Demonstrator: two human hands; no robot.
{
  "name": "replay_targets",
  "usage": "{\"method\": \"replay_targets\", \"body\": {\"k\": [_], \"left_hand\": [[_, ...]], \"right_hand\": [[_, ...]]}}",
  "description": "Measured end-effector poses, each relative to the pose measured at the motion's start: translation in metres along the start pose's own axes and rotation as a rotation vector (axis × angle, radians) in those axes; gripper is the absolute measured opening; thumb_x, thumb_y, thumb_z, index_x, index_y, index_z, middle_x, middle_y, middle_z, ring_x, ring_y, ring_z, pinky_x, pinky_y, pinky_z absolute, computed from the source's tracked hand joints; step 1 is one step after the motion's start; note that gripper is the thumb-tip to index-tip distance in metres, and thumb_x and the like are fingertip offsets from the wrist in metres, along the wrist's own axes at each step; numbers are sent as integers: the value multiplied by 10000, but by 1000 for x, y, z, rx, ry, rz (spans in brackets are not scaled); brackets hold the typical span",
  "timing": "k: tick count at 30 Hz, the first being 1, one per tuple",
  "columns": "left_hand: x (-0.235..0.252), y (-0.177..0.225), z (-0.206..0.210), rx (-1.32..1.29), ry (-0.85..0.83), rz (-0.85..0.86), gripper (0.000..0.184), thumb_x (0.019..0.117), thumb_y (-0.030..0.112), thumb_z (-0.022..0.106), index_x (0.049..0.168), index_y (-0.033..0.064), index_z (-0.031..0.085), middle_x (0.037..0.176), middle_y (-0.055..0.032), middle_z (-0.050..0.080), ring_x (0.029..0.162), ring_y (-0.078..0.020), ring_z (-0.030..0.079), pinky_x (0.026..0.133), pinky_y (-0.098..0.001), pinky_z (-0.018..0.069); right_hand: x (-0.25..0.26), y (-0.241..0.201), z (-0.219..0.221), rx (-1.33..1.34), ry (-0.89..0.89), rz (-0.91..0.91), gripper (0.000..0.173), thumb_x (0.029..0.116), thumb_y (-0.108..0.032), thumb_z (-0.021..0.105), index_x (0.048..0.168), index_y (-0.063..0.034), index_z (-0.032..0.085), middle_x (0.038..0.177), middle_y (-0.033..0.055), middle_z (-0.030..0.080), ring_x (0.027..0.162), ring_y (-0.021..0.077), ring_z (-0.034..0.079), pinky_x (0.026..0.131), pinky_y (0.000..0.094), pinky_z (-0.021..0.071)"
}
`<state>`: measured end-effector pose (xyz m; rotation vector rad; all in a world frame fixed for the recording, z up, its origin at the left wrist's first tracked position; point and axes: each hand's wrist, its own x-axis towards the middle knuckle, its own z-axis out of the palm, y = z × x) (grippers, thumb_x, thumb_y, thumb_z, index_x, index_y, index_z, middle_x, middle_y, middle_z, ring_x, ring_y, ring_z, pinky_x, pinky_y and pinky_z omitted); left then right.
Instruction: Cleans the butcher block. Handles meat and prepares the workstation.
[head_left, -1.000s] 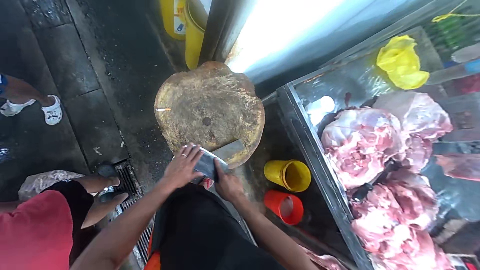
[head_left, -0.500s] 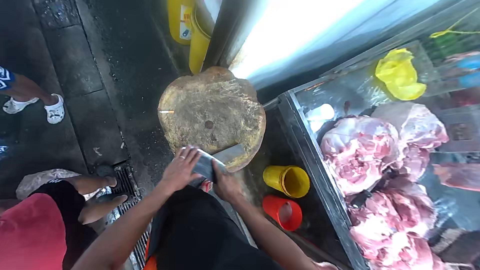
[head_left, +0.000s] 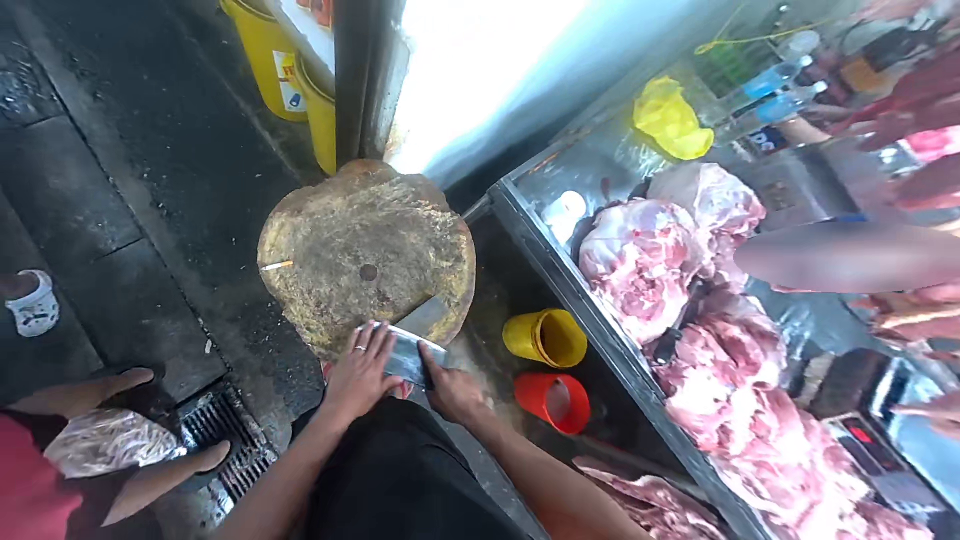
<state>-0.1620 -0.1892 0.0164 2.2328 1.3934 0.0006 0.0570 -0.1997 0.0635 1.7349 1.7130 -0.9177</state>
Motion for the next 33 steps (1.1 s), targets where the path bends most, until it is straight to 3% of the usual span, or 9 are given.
{"method": "replay_targets", "body": {"k": [3,6,10,12,15,20,24,29,33], "left_hand": [[-51,-55,-22,97,-13,-121,911,964,762,375,1645,168,263,1731,-74,159,1597,-339,98,1270,-614,121],[-66,-71,-33,160,-50,-160,912,969,766,336,1650,166,242,1737,-70,129,1600,-334,74,1268,-607,117],[-18,-14,-14,60,-48,-48,884,972,721,435,1637,159,284,1727,-83,172,1593,-345,113,1271,-617,107],[16,26,3,1,-52,44,873,969,698,478,1635,167,290,1728,-67,173,1597,-333,101,1275,-608,99],[35,52,13,-18,-86,95,860,987,690,434,1644,162,260,1739,-59,117,1603,-318,46,1280,-594,69],[-25,-23,-5,73,40,-50,888,961,748,421,1632,179,304,1721,-63,205,1592,-325,136,1274,-602,126],[-55,-58,-26,194,-21,-133,916,965,774,342,1647,169,258,1734,-59,146,1598,-329,99,1269,-598,132],[-14,3,-5,107,-66,-35,889,979,736,380,1649,166,249,1736,-83,127,1597,-354,71,1263,-629,119],[51,70,15,53,-116,131,901,975,747,358,1664,193,184,1746,-63,54,1602,-334,5,1270,-625,53]], "right_hand": [[10,-66,-3,3,-60,-162,983,923,-327,646,1638,-472,-12,1070,210,725,952,466,700,792,690,544],[14,-84,-1,10,-48,-244,1001,903,-291,642,1640,-464,-13,1042,200,723,939,452,703,774,675,550],[4,-17,6,49,-20,-75,980,914,-360,654,1641,-461,4,1069,202,729,932,460,707,781,690,548],[-9,27,8,57,16,51,962,913,-317,623,1648,-444,15,1038,190,738,902,447,717,763,684,554],[-19,54,5,21,35,133,954,914,-296,601,1644,-459,10,1027,180,743,910,438,719,775,667,557],[1,-25,-2,41,-27,-82,963,925,-354,647,1636,-478,10,1075,211,725,944,471,702,778,699,544],[10,-66,-3,52,-32,-223,1002,906,-255,636,1639,-469,-13,1045,223,717,950,468,697,787,684,541],[-4,0,8,46,7,-67,988,918,-343,654,1633,-484,-13,1029,207,727,930,463,704,782,679,545],[-29,72,6,68,113,168,964,916,-267,618,1638,-480,16,1022,199,735,899,461,711,753,678,550]]}}
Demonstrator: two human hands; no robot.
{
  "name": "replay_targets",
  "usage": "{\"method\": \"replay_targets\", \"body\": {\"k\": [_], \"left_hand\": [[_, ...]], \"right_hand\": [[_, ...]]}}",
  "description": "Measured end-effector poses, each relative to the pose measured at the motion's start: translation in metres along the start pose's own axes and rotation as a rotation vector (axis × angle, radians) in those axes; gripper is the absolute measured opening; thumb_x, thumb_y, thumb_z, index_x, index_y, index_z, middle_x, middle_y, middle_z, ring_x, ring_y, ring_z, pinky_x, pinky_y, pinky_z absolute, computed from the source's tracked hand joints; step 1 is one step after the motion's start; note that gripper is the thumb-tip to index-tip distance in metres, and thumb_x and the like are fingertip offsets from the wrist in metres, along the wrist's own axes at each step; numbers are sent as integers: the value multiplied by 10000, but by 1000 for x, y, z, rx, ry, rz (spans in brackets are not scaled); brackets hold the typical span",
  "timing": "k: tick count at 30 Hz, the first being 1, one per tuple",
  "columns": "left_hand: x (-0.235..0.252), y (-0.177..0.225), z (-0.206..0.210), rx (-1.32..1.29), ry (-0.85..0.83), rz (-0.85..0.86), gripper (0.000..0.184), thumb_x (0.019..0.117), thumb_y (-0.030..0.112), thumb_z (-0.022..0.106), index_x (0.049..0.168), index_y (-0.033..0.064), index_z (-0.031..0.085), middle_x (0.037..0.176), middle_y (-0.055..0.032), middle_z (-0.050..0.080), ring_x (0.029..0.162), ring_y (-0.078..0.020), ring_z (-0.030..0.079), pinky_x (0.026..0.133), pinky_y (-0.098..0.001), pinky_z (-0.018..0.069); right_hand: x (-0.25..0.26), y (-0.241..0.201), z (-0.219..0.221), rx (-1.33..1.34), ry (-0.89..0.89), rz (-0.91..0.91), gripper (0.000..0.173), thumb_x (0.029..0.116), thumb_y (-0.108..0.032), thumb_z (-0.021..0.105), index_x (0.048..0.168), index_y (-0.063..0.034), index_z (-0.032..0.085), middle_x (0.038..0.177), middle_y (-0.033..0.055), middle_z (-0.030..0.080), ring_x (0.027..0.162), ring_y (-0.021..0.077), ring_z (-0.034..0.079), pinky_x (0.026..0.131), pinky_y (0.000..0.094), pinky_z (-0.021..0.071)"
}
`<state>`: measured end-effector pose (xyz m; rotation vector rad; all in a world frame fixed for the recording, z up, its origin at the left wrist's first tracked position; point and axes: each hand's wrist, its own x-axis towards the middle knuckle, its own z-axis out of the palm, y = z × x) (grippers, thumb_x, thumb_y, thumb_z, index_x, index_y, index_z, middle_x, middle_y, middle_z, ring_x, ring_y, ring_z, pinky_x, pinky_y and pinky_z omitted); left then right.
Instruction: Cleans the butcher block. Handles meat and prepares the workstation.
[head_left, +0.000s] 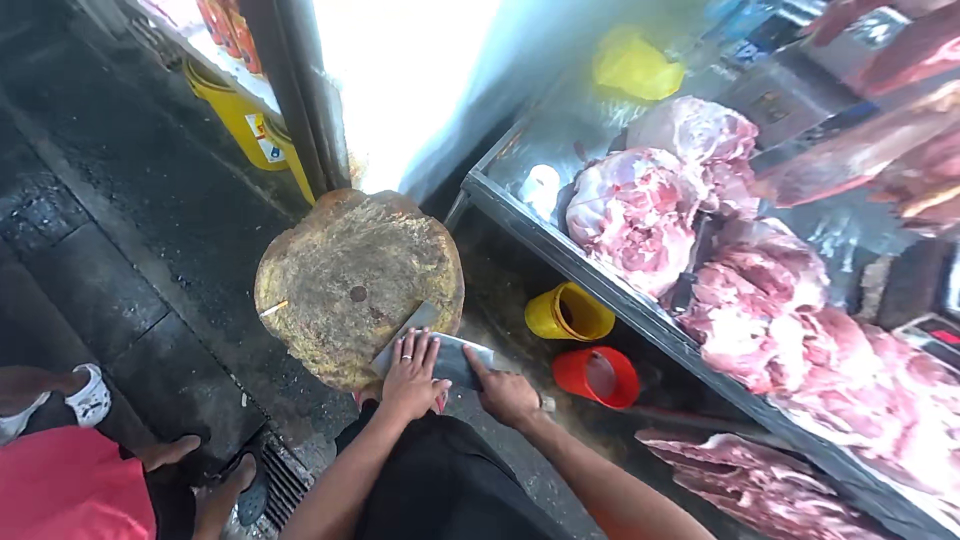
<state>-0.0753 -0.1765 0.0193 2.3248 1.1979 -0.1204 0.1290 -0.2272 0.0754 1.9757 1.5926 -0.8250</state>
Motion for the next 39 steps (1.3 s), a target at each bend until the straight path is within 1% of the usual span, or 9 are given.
{"method": "replay_targets", "body": {"k": [5,10,16,20,25,27,31,34,39], "left_hand": [[53,8,-3,66,22,136,911,982,748,338,1671,187,137,1747,-64,26,1603,-331,-19,1277,-604,39],[-2,0,12,58,72,80,913,973,762,336,1655,165,228,1737,-90,111,1597,-358,56,1270,-621,102],[35,-1,0,86,57,120,928,972,763,348,1663,165,185,1742,-77,77,1601,-341,32,1278,-606,75],[-14,-2,6,-61,24,59,853,1009,707,324,1656,161,220,1740,-77,92,1603,-316,39,1284,-572,86],[-52,-38,-47,-349,351,-229,629,1056,417,465,1601,122,362,1644,-120,370,1489,-266,409,1179,-486,415],[-40,-49,-67,-310,296,-412,646,1043,448,489,1582,106,388,1546,-161,486,1359,-321,545,1101,-513,473],[-4,-36,-58,-157,3,-379,875,929,657,578,1593,128,368,1543,-186,463,1331,-378,547,1065,-580,481],[20,-27,-43,-101,-15,-365,800,906,565,661,1493,54,474,1496,-218,481,1312,-412,540,1014,-568,510],[10,-45,-64,-219,-16,-499,737,950,567,591,1451,33,505,1426,-172,573,1124,-326,686,906,-520,589]], "right_hand": [[-2,21,-17,5,129,111,925,942,-227,561,1638,-480,5,988,195,725,873,438,712,727,630,556],[-24,6,2,54,35,17,955,931,-221,608,1628,-509,23,1032,219,723,910,471,703,746,674,546],[-11,10,-17,47,79,71,928,945,-229,579,1630,-503,17,1005,208,723,898,460,706,733,660,549],[-21,10,-3,9,-14,-41,944,926,-250,613,1625,-519,38,1037,203,732,931,466,707,770,673,545],[-20,4,5,148,11,57,901,919,-344,628,1636,-482,100,1058,189,743,949,440,719,795,668,558],[-10,0,-12,245,82,147,914,911,-325,638,1644,-456,108,1062,199,740,952,438,720,805,663,560],[24,-11,-47,410,235,189,905,931,-311,657,1664,-358,130,1096,221,726,970,435,716,832,644,567],[43,-29,-70,474,284,182,849,957,-341,642,1662,-324,171,1108,213,725,988,417,716,864,623,563],[64,-65,-94,491,263,118,848,945,-365,630,1657,-357,169,1150,206,717,1021,422,707,871,641,557]]}}
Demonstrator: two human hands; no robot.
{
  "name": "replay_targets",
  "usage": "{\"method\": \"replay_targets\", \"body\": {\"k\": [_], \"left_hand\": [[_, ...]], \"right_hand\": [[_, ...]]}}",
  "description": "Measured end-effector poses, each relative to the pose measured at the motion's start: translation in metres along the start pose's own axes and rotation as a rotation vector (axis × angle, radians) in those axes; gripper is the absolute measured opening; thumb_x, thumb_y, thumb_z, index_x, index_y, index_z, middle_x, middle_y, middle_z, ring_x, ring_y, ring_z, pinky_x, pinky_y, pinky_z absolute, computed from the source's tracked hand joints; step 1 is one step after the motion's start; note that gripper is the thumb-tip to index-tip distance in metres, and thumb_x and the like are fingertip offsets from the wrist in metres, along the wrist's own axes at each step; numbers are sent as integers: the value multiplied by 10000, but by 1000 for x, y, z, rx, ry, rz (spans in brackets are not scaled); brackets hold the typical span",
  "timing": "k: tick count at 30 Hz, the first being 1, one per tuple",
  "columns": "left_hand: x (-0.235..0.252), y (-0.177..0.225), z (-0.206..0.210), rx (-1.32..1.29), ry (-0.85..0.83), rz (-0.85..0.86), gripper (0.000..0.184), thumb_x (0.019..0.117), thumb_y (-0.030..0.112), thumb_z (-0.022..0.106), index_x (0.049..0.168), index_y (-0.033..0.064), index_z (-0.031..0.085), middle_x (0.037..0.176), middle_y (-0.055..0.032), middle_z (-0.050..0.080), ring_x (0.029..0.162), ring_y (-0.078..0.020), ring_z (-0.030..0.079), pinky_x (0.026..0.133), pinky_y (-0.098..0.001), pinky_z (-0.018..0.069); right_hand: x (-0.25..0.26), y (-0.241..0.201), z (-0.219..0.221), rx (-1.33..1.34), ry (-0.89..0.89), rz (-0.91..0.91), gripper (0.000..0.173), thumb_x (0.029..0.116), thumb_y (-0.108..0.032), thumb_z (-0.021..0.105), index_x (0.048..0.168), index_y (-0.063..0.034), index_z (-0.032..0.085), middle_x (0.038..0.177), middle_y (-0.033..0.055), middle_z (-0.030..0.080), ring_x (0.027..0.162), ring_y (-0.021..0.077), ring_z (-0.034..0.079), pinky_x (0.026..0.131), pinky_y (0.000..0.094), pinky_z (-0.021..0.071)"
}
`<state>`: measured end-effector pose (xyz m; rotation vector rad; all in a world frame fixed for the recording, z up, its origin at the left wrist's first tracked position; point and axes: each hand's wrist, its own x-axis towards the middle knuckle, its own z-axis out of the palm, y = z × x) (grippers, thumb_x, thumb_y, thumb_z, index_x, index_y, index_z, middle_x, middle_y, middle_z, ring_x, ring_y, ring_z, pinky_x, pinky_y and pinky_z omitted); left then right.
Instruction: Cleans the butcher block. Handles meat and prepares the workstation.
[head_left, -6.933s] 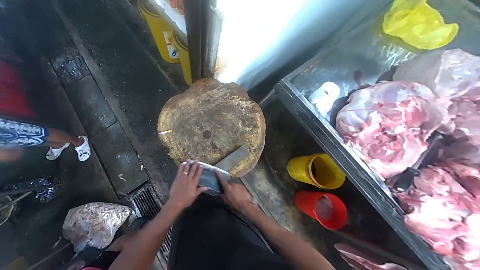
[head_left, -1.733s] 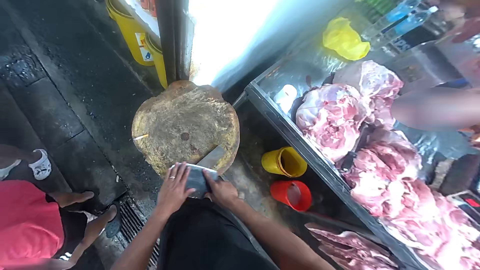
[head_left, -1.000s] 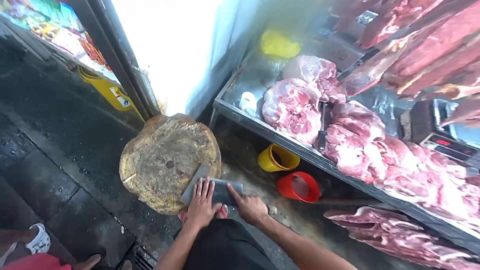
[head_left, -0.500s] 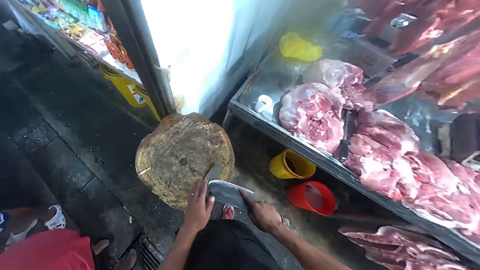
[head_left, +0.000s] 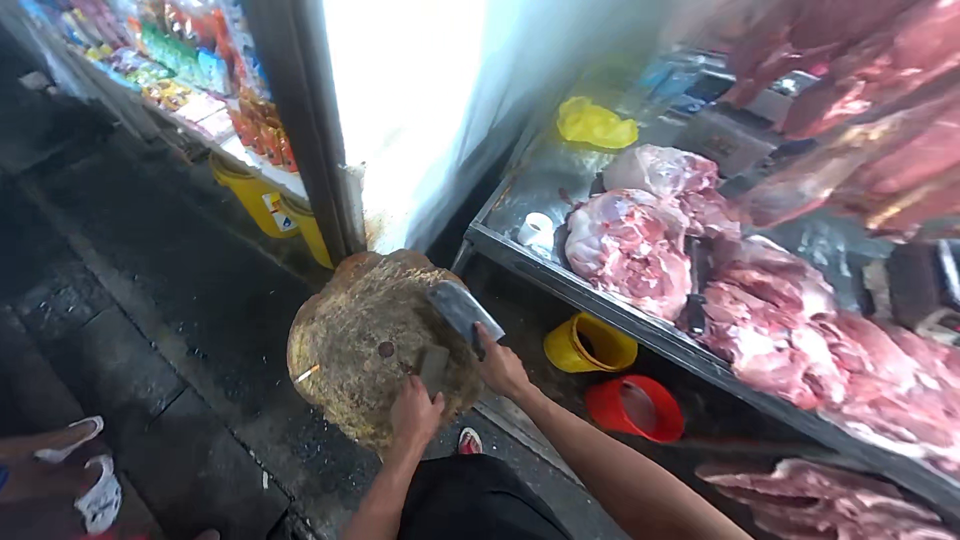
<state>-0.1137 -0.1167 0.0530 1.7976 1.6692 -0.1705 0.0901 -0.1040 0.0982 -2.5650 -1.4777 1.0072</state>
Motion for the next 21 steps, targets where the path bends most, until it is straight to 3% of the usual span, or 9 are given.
{"method": "replay_targets", "body": {"k": [4,8,13,18,21], "left_hand": [[4,-27,-29,-131,151,-195,739,930,618,620,1386,40,564,1296,-177,653,1074,-317,706,901,-521,590],[32,-43,-42,-127,211,-276,743,925,622,637,1345,12,577,1195,-191,686,1062,-326,706,894,-525,587],[49,-44,-31,-93,274,-289,798,903,592,697,1382,-22,522,1276,-226,638,1094,-345,692,912,-520,581],[49,-38,-23,-91,331,-296,808,899,600,707,1380,-28,541,1274,-251,642,1149,-385,662,961,-559,549],[41,-33,-34,-124,353,-295,702,944,570,662,1313,-25,607,1235,-282,650,1152,-429,648,970,-613,530]], "right_hand": [[11,-34,15,-10,-69,-47,874,945,-245,605,1664,-356,120,1220,236,688,1064,457,688,881,664,550],[19,-68,47,31,-75,-79,871,961,-187,594,1666,-328,104,1287,287,625,1066,474,680,876,662,560],[18,-91,78,108,-91,-163,782,1016,-205,599,1663,-268,163,1400,291,533,1222,472,602,964,615,546],[10,-63,65,136,-192,-301,699,993,-188,614,1619,-221,305,1405,253,559,1244,447,602,971,623,543],[11,-10,29,203,-290,-375,531,1032,-276,562,1546,-199,452,1284,211,667,1167,409,663,974,630,536]]}}
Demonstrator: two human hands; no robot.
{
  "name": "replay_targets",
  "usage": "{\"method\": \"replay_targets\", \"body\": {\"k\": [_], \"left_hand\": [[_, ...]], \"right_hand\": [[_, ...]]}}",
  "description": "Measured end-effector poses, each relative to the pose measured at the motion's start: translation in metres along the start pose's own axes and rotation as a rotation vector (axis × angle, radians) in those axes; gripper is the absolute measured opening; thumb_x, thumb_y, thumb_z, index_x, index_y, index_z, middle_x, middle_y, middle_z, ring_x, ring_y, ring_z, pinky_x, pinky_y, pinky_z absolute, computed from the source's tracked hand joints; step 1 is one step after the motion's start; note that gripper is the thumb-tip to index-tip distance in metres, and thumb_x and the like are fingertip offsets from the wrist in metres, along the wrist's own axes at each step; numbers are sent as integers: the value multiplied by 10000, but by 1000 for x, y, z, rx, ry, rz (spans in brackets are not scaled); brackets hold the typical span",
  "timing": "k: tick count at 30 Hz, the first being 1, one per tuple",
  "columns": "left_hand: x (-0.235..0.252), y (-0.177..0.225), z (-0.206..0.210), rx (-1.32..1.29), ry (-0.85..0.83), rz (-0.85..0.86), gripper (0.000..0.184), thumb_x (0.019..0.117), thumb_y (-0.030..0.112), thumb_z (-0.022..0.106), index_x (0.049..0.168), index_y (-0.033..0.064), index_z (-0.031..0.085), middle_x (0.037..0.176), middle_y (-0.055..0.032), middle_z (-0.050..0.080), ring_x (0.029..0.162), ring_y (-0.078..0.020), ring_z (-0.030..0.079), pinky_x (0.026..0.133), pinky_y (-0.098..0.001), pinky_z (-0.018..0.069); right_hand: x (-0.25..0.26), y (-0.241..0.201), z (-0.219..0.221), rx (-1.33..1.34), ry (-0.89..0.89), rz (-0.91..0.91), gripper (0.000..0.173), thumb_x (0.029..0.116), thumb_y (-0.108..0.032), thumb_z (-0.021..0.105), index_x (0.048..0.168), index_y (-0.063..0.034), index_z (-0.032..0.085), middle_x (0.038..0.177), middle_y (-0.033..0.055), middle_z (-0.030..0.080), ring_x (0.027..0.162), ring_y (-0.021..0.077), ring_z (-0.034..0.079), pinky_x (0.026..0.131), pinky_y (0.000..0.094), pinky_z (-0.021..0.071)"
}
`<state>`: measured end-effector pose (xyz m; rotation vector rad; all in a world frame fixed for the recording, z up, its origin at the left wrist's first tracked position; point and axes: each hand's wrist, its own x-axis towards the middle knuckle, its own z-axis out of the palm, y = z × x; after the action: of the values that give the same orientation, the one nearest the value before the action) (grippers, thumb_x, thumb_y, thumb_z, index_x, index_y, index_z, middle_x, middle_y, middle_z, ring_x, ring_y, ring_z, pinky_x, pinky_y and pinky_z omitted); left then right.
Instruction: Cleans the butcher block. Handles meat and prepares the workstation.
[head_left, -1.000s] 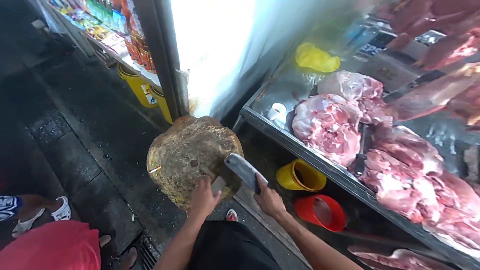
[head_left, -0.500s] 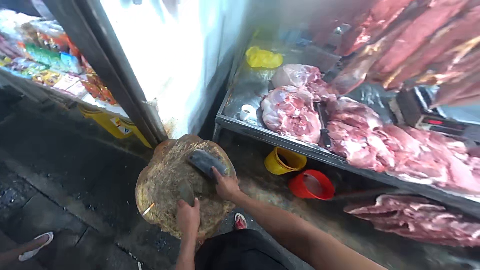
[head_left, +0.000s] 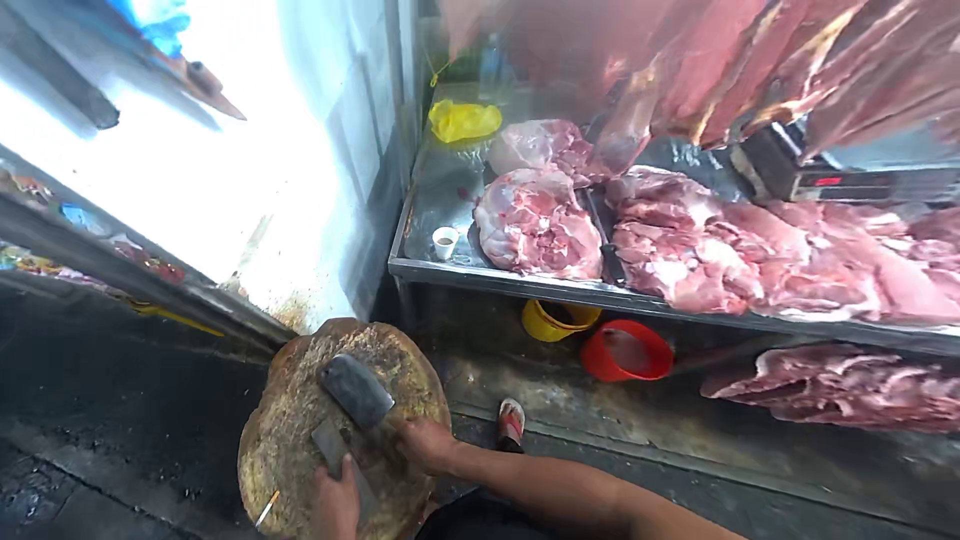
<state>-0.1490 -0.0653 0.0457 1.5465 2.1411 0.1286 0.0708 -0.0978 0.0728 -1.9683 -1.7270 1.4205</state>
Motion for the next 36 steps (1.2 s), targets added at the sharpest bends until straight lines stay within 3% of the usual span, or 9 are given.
{"method": "replay_targets", "body": {"k": [4,8,11,14,18,21,26,33,36], "left_hand": [[-10,29,-17,19,125,1,599,996,420,634,1383,-34,580,1328,-300,617,1246,-452,601,1044,-630,473],[-23,113,-14,-99,189,129,533,1005,328,623,1399,-24,553,1264,-277,639,1168,-417,633,1007,-599,500],[-48,208,9,-91,-24,297,504,1006,314,638,1406,18,563,1234,-219,668,1131,-366,662,990,-577,529],[-72,291,45,-22,-441,458,551,1016,373,617,1479,93,520,1303,-148,660,1181,-288,658,1042,-511,528],[-101,346,103,119,-841,660,621,1012,450,602,1527,124,483,1402,-149,614,1296,-291,597,1129,-515,457],[-110,368,129,241,-976,736,645,1010,476,588,1543,135,460,1472,-155,564,1374,-313,532,1160,-546,409],[-79,388,153,215,-1007,691,658,1019,492,563,1557,135,439,1529,-157,514,1430,-336,473,1180,-573,371],[21,400,174,73,-944,447,626,1007,463,589,1527,132,483,1469,-181,566,1366,-357,539,1132,-589,427],[50,398,177,70,-1032,341,635,1012,475,582,1520,106,490,1450,-192,582,1339,-368,564,1116,-590,442]], "right_hand": [[-43,103,-65,104,-6,25,482,1028,-296,570,1490,-164,532,1166,188,717,1083,367,697,973,601,535],[-81,230,-138,158,19,183,489,1024,-321,584,1490,-179,549,1150,175,725,1059,348,702,986,593,529],[-110,300,-193,202,76,315,465,1019,-277,592,1463,-140,563,1137,180,723,974,330,724,922,563,572],[-127,330,-245,311,157,407,468,1023,-246,592,1474,-132,545,1038,151,736,814,272,730,793,487,613],[-123,351,-279,384,239,420,462,1025,-227,597,1470,-117,541,1003,134,741,765,243,731,738,456,631],[-106,347,-298,344,148,398,474,1029,-253,596,1482,-129,533,1020,124,740,764,230,730,733,436,632],[-51,307,-370,356,56,226,438,1037,-237,590,1463,-141,551,1019,97,753,778,214,741,726,412,645],[106,260,-529,486,409,67,406,1046,-160,541,1433,-37,548,1028,154,738,782,247,730,713,438,638],[198,257,-594,518,588,170,404,1078,-171,483,1452,-18,504,1084,161,712,763,228,721,690,413,635]]}}
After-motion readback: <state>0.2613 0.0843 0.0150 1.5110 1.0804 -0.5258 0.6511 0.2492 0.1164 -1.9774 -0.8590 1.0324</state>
